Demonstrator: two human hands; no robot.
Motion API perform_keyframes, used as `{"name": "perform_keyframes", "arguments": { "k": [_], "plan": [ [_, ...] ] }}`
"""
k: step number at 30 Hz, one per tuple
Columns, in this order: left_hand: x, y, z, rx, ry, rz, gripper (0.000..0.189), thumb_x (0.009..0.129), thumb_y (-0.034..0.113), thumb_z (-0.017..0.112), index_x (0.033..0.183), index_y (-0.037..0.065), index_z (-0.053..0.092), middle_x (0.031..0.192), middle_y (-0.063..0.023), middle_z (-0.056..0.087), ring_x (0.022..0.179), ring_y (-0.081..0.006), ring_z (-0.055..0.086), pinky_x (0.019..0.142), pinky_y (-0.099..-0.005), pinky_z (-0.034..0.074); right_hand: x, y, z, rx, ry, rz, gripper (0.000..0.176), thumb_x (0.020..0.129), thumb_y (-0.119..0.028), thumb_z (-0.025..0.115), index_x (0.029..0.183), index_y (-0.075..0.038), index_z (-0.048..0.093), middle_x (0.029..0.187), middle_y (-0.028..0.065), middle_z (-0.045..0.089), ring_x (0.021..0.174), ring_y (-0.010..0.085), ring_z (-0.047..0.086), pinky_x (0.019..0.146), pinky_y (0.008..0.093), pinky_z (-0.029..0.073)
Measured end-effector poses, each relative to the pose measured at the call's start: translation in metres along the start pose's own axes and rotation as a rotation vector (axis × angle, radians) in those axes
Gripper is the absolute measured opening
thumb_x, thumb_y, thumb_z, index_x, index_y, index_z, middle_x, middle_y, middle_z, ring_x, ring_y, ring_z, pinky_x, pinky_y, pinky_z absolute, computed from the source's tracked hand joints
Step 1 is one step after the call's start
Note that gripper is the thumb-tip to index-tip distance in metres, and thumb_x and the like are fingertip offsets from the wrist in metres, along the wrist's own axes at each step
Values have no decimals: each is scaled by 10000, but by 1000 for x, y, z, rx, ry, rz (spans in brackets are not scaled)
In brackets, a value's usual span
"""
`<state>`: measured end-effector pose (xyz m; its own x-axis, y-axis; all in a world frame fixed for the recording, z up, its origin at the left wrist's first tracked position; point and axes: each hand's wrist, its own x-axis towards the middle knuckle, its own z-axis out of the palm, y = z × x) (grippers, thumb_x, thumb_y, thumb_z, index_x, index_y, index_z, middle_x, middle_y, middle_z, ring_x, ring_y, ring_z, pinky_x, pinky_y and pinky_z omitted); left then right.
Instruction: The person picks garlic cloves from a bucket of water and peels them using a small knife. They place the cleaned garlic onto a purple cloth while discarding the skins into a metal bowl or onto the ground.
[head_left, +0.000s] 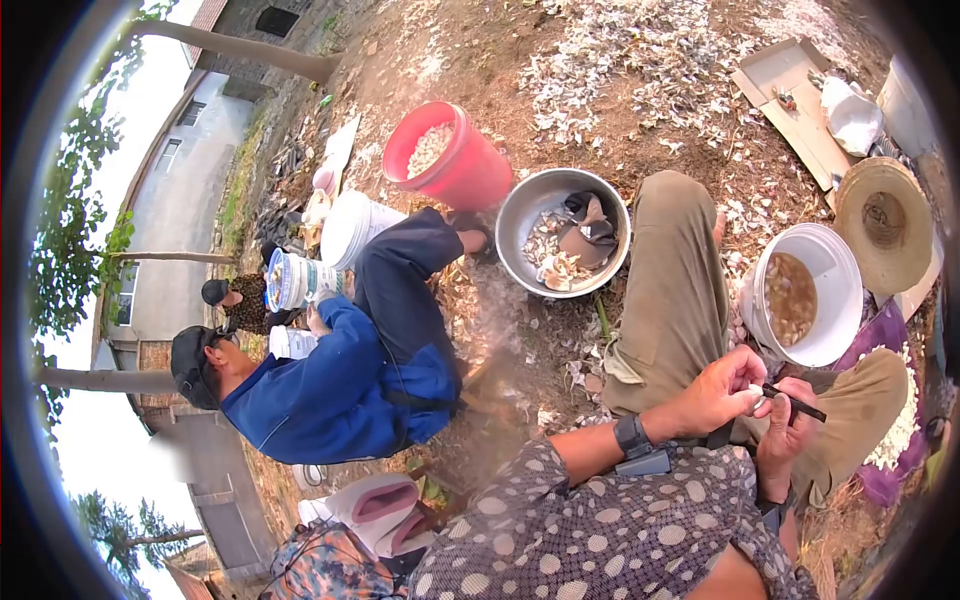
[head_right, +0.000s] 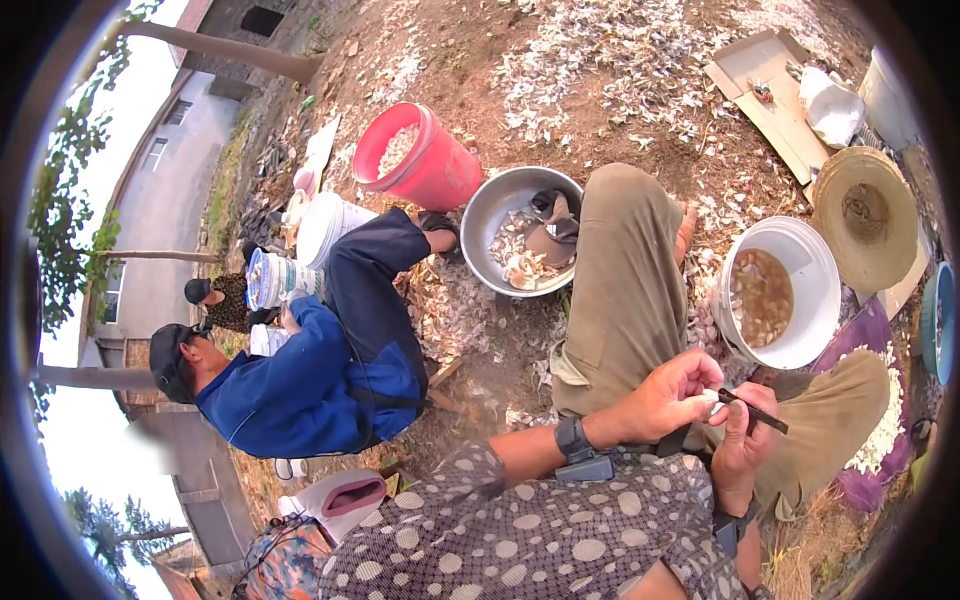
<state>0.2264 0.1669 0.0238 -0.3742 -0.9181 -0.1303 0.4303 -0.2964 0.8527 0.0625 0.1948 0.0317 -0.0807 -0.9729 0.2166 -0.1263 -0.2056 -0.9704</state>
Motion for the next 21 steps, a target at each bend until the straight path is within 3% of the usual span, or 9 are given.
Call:
{"name": "perform_keyframes", "arguments": {
  "k": [3, 5, 6, 8, 11, 16, 21],
  "plan": [
    [5, 9, -4, 368, -117, -2, 207, 934, 15, 665, 1085, 33, 523, 950, -21, 600, 802, -79, 581, 696, -247, 498, -1, 5, -1, 18, -3, -9, 162, 1020, -138, 609, 1103, 1, 596, 1056, 106, 586, 928, 175, 566, 831, 288, 470],
    [8, 10, -7, 75, -100, -149, 211, 933, 10, 672, 1086, 27, 526, 952, -48, 615, 829, -96, 610, 715, -262, 511, -4, 8, -2, 110, 21, 74, 159, 1007, -130, 625, 1096, -1, 597, 1048, 99, 594, 960, 183, 568, 860, 296, 470],
    [5, 4, -2, -101, -110, -258, 213, 933, 8, 675, 1086, 23, 527, 954, -61, 623, 843, -105, 624, 725, -270, 518, -6, 8, -1, 147, 50, 138, 139, 1010, -114, 614, 1089, 0, 600, 1059, 99, 597, 892, 161, 591, 801, 282, 497],
    [5, -2, -3, -127, -117, -290, 218, 939, -9, 665, 1104, 16, 524, 953, -95, 640, 841, -133, 648, 724, -283, 531, -7, 0, 0, 392, 76, 332, 143, 1024, -115, 600, 1102, 4, 587, 1035, 96, 614, 724, 120, 618, 636, 253, 527],
    [4, -3, 2, -147, -52, -330, 233, 927, -45, 648, 1113, 2, 516, 935, -106, 659, 828, -159, 673, 714, -279, 556, -14, 3, -8, 507, 49, 423, 147, 1022, -100, 609, 1099, 19, 573, 977, 76, 615, 691, 102, 622, 637, 260, 534],
    [8, 4, -2, -104, -117, -443, 247, 896, -34, 679, 1108, 19, 563, 968, -120, 684, 768, -143, 661, 686, -262, 549, -19, 3, -13, 655, 102, 489, 138, 1034, -133, 604, 1087, -9, 578, 882, 41, 621, 681, 99, 625, 630, 249, 521],
    [16, -2, 3, -213, -233, -377, 257, 876, 4, 740, 1063, 50, 570, 1009, -135, 643, 817, -248, 697, 676, -334, 597, -20, 5, -21, 740, 111, 515, 158, 1041, -151, 595, 1086, -1, 576, 874, 68, 648, 654, 114, 627, 618, 261, 529]
  ]
}}
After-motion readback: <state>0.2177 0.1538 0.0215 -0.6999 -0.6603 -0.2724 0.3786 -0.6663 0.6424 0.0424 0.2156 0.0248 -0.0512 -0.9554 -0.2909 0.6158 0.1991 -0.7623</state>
